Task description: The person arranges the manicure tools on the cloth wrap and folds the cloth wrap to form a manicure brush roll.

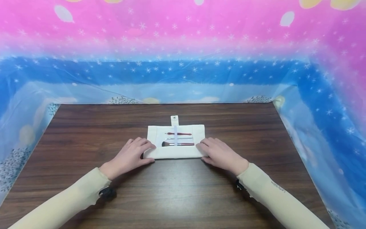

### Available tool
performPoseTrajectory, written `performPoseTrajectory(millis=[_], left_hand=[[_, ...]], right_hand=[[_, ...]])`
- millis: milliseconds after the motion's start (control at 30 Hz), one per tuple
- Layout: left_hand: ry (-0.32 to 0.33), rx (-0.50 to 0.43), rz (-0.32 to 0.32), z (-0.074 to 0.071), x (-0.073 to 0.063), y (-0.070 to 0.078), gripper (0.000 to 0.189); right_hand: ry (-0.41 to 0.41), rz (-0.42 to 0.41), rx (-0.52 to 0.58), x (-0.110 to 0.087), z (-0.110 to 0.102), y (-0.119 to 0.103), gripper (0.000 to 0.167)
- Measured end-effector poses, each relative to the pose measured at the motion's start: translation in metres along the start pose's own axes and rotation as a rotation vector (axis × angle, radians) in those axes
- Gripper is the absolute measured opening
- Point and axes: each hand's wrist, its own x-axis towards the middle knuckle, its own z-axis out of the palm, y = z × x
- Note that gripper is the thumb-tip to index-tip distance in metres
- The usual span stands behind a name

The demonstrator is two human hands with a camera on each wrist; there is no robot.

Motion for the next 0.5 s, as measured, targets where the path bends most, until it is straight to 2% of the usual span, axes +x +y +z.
performPoseTrajectory(millis=[300, 500], left_hand=[[-0.051, -0.007, 0.003, -0.0025, -0.0002, -0.0001, 0.04], [-0.04, -0.003, 0.037, -0.0017, 0.0006, 0.0, 0.037]], right_hand=[[-0.01, -0.006, -0.016, 0.001, 0.003, -0.0008, 0.045], [-0.007, 0.002, -0.026, 0.0039, 0.0039, -0.0027, 0.047]])
